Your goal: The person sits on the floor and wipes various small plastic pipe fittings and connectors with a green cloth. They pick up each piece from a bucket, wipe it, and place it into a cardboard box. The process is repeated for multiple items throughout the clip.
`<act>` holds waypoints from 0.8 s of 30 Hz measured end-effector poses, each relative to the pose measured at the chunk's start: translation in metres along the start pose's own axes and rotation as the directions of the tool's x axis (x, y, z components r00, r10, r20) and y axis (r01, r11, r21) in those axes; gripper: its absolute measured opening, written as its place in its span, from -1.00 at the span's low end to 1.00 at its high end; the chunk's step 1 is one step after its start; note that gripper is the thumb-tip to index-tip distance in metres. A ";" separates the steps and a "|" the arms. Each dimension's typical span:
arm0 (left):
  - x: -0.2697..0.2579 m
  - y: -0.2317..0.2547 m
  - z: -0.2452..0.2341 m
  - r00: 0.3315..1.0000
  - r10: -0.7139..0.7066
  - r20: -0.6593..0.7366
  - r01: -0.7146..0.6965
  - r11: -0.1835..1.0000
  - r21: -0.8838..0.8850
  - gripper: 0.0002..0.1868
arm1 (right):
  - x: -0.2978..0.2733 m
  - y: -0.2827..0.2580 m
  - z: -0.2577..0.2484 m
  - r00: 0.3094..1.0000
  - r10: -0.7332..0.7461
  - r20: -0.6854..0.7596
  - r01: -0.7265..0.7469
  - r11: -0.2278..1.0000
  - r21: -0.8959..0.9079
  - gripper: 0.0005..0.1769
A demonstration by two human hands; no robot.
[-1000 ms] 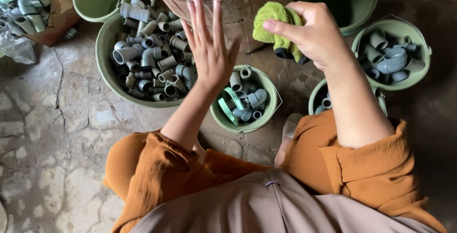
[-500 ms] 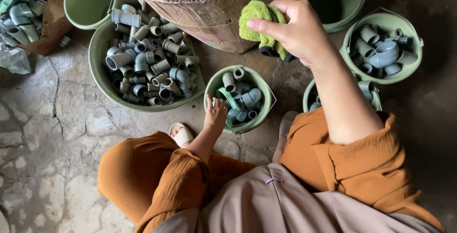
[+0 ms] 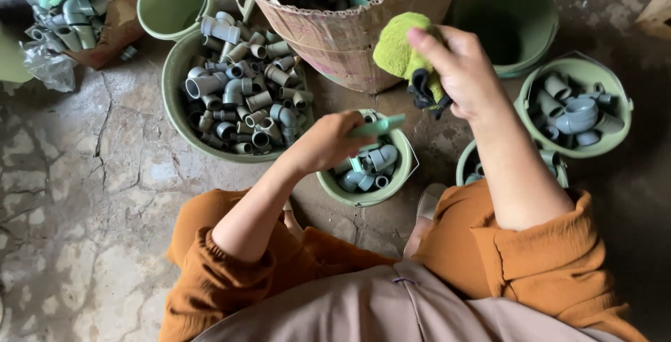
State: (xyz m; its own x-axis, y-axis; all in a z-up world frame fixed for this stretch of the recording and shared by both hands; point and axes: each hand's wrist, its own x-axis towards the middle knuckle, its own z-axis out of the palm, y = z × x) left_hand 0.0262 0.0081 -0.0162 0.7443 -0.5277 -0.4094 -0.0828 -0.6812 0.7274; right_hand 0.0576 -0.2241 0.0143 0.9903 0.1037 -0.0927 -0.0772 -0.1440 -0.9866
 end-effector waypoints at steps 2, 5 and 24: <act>-0.011 -0.002 -0.004 0.979 0.120 -0.167 -0.157 0.961 -0.229 -0.74 | 0.002 0.005 0.011 0.987 0.071 -0.147 -0.049 0.987 0.150 -0.33; -0.004 -0.023 0.007 0.890 0.140 -0.434 -0.351 0.818 -0.456 -0.68 | -0.003 0.028 0.028 0.937 -0.192 -0.290 0.195 0.981 -0.021 -0.41; -0.036 0.005 0.009 0.764 0.169 -0.623 -0.513 0.744 -0.427 -0.72 | -0.034 -0.022 0.071 0.985 0.172 -0.008 -0.125 0.746 0.654 -0.48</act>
State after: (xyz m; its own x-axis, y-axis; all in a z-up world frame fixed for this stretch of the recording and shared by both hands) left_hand -0.0068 0.0197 -0.0028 0.9673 -0.2018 0.1534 -0.1606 -0.0193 0.9868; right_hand 0.0173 -0.1551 0.0293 0.9631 0.0695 -0.2601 -0.2571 0.5236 -0.8122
